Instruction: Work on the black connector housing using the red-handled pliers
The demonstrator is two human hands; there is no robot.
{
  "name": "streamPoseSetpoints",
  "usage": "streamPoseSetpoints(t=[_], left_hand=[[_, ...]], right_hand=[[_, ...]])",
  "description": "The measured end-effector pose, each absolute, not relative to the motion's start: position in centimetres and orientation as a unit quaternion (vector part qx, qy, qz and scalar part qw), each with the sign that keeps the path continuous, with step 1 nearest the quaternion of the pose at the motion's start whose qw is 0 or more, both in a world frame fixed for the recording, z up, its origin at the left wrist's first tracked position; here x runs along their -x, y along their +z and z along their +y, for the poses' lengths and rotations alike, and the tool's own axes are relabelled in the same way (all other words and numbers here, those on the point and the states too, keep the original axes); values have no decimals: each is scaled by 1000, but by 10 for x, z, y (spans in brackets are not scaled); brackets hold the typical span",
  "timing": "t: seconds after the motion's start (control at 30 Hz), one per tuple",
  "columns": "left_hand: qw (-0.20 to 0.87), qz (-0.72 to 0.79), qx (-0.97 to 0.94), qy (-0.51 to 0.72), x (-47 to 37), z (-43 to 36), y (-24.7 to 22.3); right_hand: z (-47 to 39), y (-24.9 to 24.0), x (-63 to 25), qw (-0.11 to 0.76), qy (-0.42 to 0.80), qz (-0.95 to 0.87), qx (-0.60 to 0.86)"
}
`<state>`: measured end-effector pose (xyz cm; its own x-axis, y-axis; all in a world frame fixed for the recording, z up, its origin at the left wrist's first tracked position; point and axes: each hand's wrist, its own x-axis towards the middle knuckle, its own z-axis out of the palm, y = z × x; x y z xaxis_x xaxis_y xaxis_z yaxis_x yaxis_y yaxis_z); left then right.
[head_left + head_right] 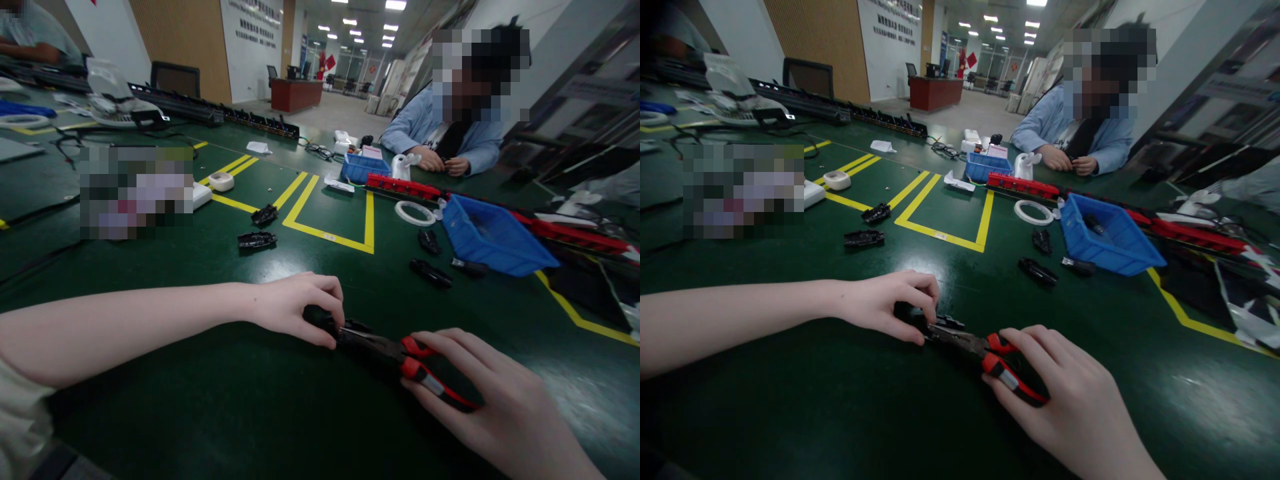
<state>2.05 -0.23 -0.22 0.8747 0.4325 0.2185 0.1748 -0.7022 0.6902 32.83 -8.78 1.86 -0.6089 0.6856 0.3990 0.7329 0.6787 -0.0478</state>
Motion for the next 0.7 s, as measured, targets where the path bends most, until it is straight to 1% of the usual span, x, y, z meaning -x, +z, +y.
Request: streamPoseSetpoints(t=[0.2, 0.5, 0.7], left_hand=[[353, 163, -901, 193, -21, -1, -4], [351, 167, -901, 192, -21, -2, -5], [344, 172, -902, 195, -20, -4, -5]], right_hand=[[-89, 14, -328, 196, -39, -888, 415], [-88, 14, -328, 206, -45, -881, 423], [-90, 11, -334, 210, -110, -885, 401]])
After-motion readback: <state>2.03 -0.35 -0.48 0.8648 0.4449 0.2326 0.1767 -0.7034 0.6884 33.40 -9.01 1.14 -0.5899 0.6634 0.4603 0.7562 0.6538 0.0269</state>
